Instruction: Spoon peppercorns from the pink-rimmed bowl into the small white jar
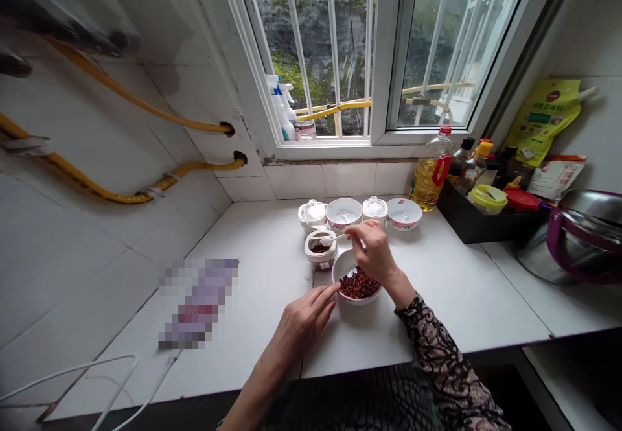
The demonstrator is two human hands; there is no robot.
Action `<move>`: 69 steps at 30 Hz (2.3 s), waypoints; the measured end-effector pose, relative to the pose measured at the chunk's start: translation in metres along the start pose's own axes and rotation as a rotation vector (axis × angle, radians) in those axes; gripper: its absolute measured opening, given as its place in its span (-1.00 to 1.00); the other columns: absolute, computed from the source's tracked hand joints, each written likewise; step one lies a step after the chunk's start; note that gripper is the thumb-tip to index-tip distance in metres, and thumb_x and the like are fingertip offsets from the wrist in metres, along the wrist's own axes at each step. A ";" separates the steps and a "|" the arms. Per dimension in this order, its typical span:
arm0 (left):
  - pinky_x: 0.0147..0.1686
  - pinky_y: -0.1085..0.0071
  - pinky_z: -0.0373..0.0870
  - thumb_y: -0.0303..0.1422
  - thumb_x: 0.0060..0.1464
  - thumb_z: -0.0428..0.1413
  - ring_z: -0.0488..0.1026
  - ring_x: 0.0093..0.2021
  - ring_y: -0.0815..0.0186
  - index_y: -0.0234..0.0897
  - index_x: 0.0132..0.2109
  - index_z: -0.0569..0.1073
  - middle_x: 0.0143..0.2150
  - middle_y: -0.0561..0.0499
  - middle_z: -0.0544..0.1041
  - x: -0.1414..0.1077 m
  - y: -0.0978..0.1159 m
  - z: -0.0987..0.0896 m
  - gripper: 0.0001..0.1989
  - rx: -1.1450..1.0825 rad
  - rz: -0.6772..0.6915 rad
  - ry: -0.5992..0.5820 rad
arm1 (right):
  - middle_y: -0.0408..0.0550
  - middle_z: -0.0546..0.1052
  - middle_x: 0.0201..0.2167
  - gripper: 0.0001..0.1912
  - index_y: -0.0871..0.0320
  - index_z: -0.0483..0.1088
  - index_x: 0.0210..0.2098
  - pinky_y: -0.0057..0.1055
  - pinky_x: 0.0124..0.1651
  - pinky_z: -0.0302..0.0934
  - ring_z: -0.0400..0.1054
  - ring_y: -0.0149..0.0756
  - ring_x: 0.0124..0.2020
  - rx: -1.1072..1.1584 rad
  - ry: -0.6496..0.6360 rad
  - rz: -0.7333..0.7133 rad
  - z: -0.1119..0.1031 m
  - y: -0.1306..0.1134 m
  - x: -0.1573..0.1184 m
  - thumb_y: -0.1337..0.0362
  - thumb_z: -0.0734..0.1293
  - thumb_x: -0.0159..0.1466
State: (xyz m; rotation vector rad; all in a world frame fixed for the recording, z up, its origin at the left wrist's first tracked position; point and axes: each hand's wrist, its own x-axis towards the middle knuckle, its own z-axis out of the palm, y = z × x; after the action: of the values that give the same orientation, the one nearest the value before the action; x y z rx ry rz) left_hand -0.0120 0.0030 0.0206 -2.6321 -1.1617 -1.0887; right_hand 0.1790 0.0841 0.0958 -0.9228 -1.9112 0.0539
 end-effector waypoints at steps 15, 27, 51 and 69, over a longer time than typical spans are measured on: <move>-0.24 0.39 0.53 -0.50 0.31 -0.09 0.57 -0.17 0.26 -0.27 0.17 0.30 -0.09 -0.11 0.56 -0.001 -0.001 0.001 -0.67 -0.006 -0.001 -0.019 | -0.12 0.54 -0.52 -0.78 0.13 0.42 -0.48 -0.22 0.02 0.13 0.35 -0.30 -0.44 -0.034 -0.329 0.101 -0.001 0.022 -0.019 0.47 0.18 0.13; -0.26 0.39 0.53 -0.50 0.32 -0.09 0.56 -0.19 0.26 -0.28 0.15 0.31 -0.10 -0.10 0.57 0.000 0.001 0.000 -0.69 -0.003 -0.003 -0.009 | -0.17 0.45 -0.67 -0.84 0.13 0.43 -0.54 -0.39 -0.37 0.20 0.33 -0.31 -0.56 0.312 -0.148 0.631 -0.009 0.028 -0.014 0.29 0.21 0.00; -0.29 0.39 0.53 -0.48 0.33 -0.13 0.57 -0.21 0.26 -0.30 0.16 0.31 -0.11 -0.11 0.58 0.001 -0.001 0.000 -0.69 0.023 0.032 0.023 | -0.05 0.58 -0.41 -0.86 0.13 0.46 -0.31 -0.26 -0.17 0.27 0.44 -0.24 -0.35 0.353 0.093 0.396 0.012 0.006 0.002 0.25 0.27 0.24; -0.27 0.39 0.54 -0.51 0.31 -0.10 0.57 -0.19 0.25 -0.28 0.16 0.31 -0.10 -0.11 0.57 0.000 -0.001 0.000 -0.68 0.003 0.015 0.007 | -0.09 0.54 -0.51 -0.81 0.12 0.43 -0.46 -0.18 -0.02 0.11 0.36 -0.24 -0.41 -0.078 -0.204 0.130 -0.020 0.029 -0.013 0.45 0.21 0.14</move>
State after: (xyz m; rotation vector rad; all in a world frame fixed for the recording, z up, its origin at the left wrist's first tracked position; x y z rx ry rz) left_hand -0.0130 0.0037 0.0200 -2.6281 -1.1399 -1.0916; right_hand 0.2140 0.0903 0.0850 -1.1302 -2.0497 0.1575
